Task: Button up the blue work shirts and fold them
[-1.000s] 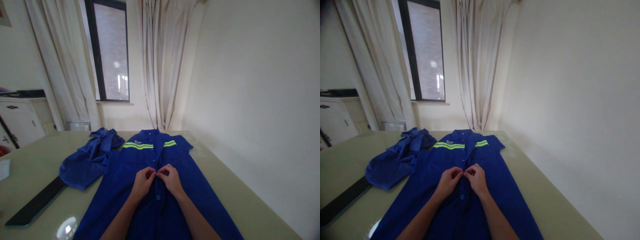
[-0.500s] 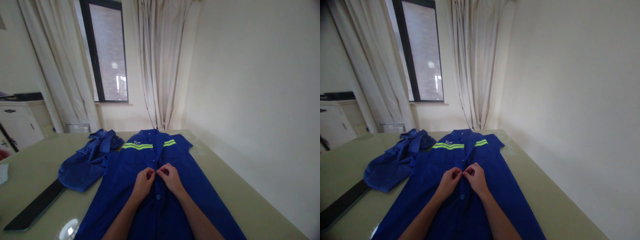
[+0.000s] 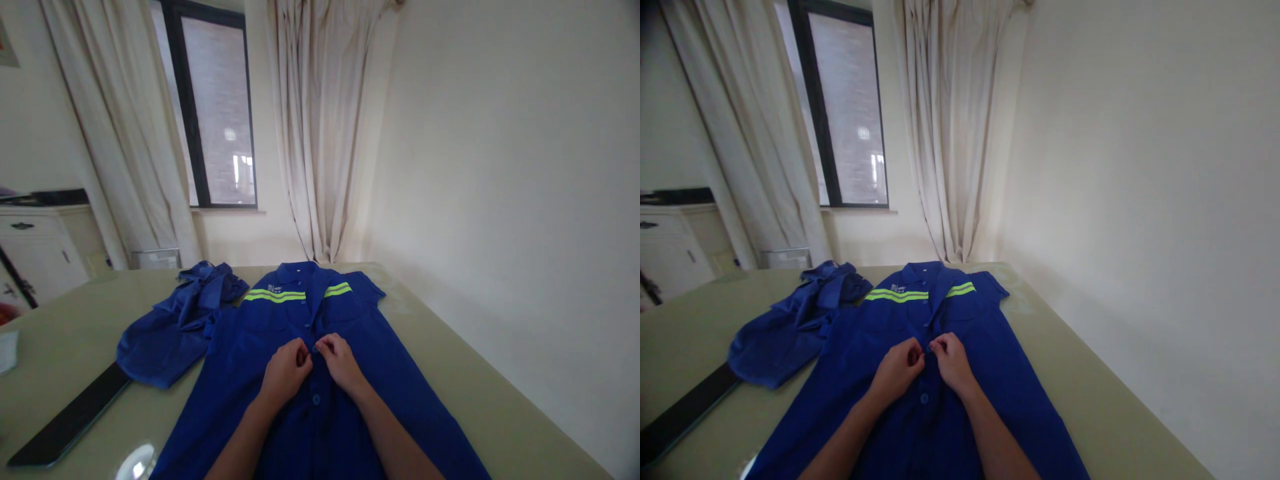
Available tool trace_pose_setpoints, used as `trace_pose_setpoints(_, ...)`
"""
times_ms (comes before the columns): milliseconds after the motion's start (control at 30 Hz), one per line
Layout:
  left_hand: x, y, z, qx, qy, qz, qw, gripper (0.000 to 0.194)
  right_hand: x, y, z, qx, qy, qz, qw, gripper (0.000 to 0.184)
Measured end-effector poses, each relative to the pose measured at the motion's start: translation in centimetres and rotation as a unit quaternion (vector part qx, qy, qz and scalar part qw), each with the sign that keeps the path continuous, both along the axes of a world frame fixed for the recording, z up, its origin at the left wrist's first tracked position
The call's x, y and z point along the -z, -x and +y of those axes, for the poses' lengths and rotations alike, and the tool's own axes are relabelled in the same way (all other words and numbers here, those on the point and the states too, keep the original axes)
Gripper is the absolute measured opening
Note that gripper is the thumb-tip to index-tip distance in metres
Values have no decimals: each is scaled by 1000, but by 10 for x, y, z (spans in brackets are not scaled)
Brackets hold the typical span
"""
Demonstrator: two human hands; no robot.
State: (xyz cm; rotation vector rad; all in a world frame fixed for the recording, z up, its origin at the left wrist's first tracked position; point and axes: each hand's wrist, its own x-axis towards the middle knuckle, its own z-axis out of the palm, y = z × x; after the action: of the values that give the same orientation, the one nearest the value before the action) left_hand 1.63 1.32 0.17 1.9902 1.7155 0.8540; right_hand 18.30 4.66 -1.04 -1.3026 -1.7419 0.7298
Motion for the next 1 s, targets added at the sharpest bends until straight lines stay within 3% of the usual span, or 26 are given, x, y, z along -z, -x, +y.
trace_pose_setpoints(167,2,-5,-7,22,-78,58,995,10,-3,-3,0,6,40,-44,998,17)
trace_pose_setpoints(300,5,-3,-3,22,-95,99,990,25,-4,2,-7,29,3,-53,998,20)
trace_pose_setpoints(467,21,-1,1,-2,-134,190,973,46,-6,7,-16,-5,-17,-70,997,29)
trace_pose_setpoints(667,24,-7,-10,50,-82,303,948,55,-15,10,-28,10,28,-181,983,35)
trace_pose_setpoints(900,32,-16,-60,48,-14,283,958,60,-38,30,-32,94,71,-346,931,28)
trace_pose_setpoints(1000,20,-18,-78,48,18,280,959,61,-31,33,-29,89,68,-313,943,18)
